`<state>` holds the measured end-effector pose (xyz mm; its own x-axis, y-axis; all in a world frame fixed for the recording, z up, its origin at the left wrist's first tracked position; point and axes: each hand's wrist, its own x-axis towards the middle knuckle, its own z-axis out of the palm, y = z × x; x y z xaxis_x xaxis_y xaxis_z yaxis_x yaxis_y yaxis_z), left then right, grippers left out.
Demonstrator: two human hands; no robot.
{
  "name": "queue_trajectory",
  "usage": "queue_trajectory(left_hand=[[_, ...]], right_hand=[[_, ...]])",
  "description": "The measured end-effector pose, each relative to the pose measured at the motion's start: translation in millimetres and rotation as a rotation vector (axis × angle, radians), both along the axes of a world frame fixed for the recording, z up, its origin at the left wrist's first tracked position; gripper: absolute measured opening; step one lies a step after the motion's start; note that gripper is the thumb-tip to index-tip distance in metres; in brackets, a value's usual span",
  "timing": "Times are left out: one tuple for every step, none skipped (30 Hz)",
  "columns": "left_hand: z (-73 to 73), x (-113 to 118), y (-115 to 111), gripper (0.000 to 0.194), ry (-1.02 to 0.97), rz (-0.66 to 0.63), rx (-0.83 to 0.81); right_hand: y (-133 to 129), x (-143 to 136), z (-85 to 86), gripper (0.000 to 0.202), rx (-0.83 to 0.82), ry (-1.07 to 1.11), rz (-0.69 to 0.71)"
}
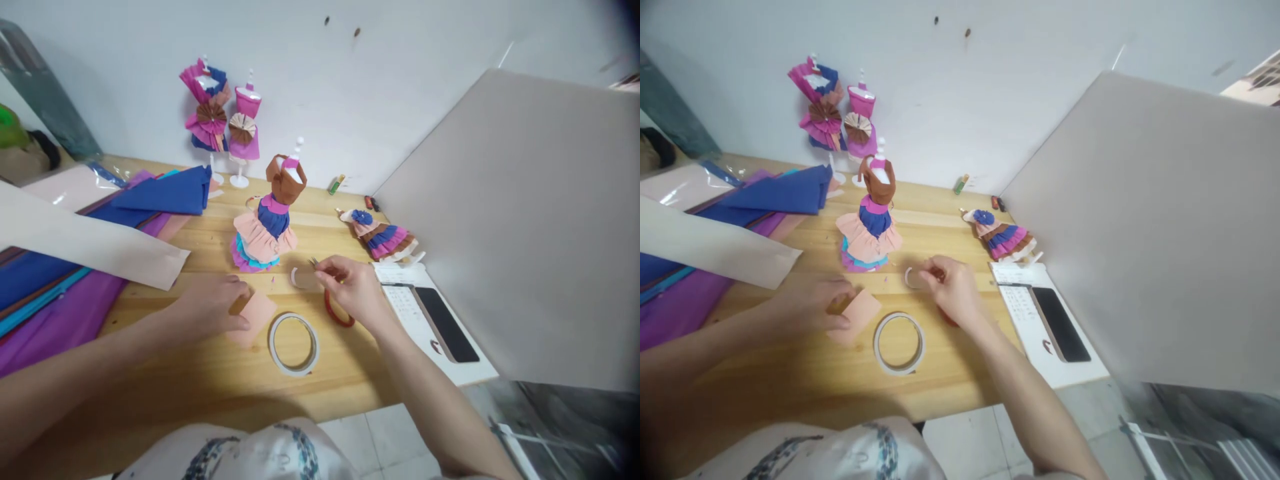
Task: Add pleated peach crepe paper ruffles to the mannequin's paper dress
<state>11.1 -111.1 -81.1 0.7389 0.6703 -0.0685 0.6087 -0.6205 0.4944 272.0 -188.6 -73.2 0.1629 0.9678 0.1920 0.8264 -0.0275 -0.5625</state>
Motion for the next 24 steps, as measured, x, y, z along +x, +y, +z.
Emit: queue_trajectory(left_hand=[[-2.4,-0.9,0.9,0.012,0.019,0.021,-0.012],[-6.1,-1.4,1.7,0.012,0.039,0.024,-0.042],[-11.1,-2.1,2.7,0.013,0.059,0.017,-0.074],[-16.9,-3.3,3.7,0.013,0.052,0.002,-0.084],[-23.1,-5.2,4.8,0.012,0.041,-0.024,-0.090],[-28.9,-7.7,6.1,0.010,0.028,-0.054,-0.090],[-33.6,-10.5,7.5,0.010,0.004,-0.087,-0.081],[-36.5,-13.4,8.9,0.011,-0.012,-0.101,-0.063],[-37.3,-15.9,10.3,0.013,-0.020,-0.100,-0.051],[-35.8,-17.6,11.6,0.014,-0.019,-0.081,-0.047],[-32.2,-18.3,12.6,0.016,-0.014,-0.049,-0.058],[-27.1,-17.9,13.1,0.018,-0.023,-0.009,-0.077],[-21.2,-16.4,13.2,0.020,-0.060,0.033,-0.083],[-15.2,-14.0,12.8,0.020,-0.121,0.075,-0.052],[-9.8,-11.1,12.2,0.020,-0.199,0.112,0.032],[-5.5,-7.9,11.5,0.018,-0.285,0.137,0.175],[-2.5,-4.7,11.1,0.015,-0.362,0.143,0.363],[-0.8,-1.4,11.2,0.012,-0.420,0.128,0.572],[-0.2,1.9,12.0,0.009,-0.452,0.090,0.769],[-0.5,5.1,13.6,0.007,-0.464,0.041,0.934],[-1.2,8.4,15.8,0.009,-0.465,-0.005,1.061],[-2.0,11.8,18.5,0.015,-0.461,-0.040,1.151],[-2.9,15.3,21.6,0.021,-0.461,-0.064,1.210],[-3.6,18.7,24.8,0.026,-0.468,-0.080,1.252]], right_hand=[[3.8,-7.9,-1.2,0.009,0.099,0.100,0.025],[7.8,-15.9,-2.4,0.010,0.186,0.158,0.044],[12.0,-23.5,-3.6,0.012,0.258,0.195,0.063],[16.0,-30.4,-4.7,0.013,0.315,0.225,0.085],[19.7,-36.2,-5.9,0.014,0.361,0.249,0.109],[23.0,-40.8,-7.4,0.014,0.405,0.261,0.131],[25.7,-44.1,-9.1,0.012,0.454,0.250,0.146],[28.1,-46.4,-11.2,0.010,0.505,0.207,0.156],[30.2,-47.9,-13.7,0.008,0.556,0.134,0.164],[32.3,-48.7,-16.6,0.007,0.599,0.043,0.168],[34.5,-49.3,-19.6,0.008,0.631,-0.050,0.166],[37.0,-49.7,-22.8,0.010,0.652,-0.133,0.158],[39.6,-50.2,-25.8,0.010,0.667,-0.196,0.144],[42.3,-50.9,-28.5,0.009,0.679,-0.239,0.125],[44.9,-51.7,-30.8,0.009,0.693,-0.265,0.102],[47.1,-52.6,-32.5,0.009,0.707,-0.281,0.081],[48.9,-53.6,-33.8,0.009,0.719,-0.289,0.068],[50.0,-54.5,-34.5,0.010,0.727,-0.290,0.065],[50.6,-55.2,-34.8,0.010,0.732,-0.286,0.068],[50.7,-55.9,-34.7,0.010,0.734,-0.276,0.075],[50.4,-56.3,-34.2,0.009,0.735,-0.263,0.080],[50.0,-56.7,-33.6,0.007,0.734,-0.248,0.085],[49.6,-56.9,-32.8,0.006,0.733,-0.233,0.087],[49.2,-57.1,-31.9,0.005,0.732,-0.218,0.086]])
